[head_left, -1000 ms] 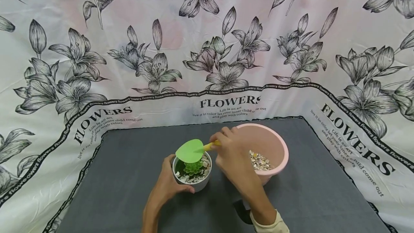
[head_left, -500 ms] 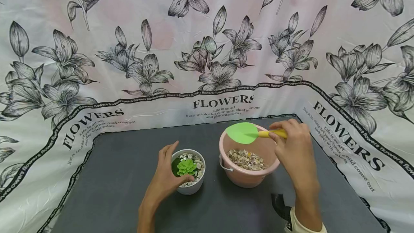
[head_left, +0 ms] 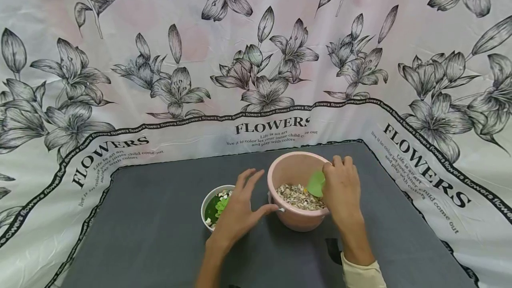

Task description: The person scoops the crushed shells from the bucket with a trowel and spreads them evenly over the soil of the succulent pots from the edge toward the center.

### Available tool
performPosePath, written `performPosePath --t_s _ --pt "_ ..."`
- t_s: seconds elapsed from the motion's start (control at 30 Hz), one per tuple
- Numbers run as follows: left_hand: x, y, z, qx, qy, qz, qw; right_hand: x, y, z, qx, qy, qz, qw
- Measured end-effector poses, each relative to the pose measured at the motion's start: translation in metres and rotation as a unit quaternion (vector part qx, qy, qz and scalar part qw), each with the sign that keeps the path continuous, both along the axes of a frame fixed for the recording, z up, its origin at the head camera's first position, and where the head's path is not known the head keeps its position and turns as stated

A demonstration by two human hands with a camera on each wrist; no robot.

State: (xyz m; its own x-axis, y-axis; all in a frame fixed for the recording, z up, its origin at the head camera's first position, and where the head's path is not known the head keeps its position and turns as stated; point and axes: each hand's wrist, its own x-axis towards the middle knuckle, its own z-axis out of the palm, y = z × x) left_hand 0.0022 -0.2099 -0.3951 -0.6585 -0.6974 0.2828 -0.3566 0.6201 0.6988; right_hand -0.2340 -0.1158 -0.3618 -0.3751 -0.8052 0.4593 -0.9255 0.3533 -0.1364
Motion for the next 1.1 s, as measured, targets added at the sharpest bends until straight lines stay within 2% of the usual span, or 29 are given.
performPosePath --t_s 0.1,0.23,0.47,0.57,0.73,0.83,1.1 --pt "-0.011 0.003 -0.003 0.006 -0.017 -0.006 0.9998 0.002 -0.004 -0.008 0.029 0.021 -0.003 0.9993" --pt "-0.021 0.005 -0.008 0.023 -0.043 -0.021 0.9986 0.006 -0.006 -0.009 0.083 0.046 -0.011 0.9954" --pt "-0.027 0.004 -0.015 0.014 -0.044 -0.035 0.9983 0.006 -0.015 -0.006 0.131 0.042 0.001 0.9904" --pt "-0.029 0.004 -0.015 0.008 -0.044 -0.037 0.9983 0.001 -0.016 -0.011 0.118 0.035 -0.001 0.9924" --pt "-0.03 0.003 -0.015 0.007 -0.049 -0.039 0.998 -0.006 -0.014 -0.016 0.077 -0.024 0.01 0.9967" --pt "-0.031 0.003 -0.015 0.01 -0.048 -0.042 0.9979 -0.007 -0.012 -0.018 0.061 -0.058 0.013 0.9964" --pt "-0.033 0.003 -0.015 0.011 -0.043 -0.045 0.998 -0.009 -0.01 -0.019 0.035 -0.111 0.009 0.9931"
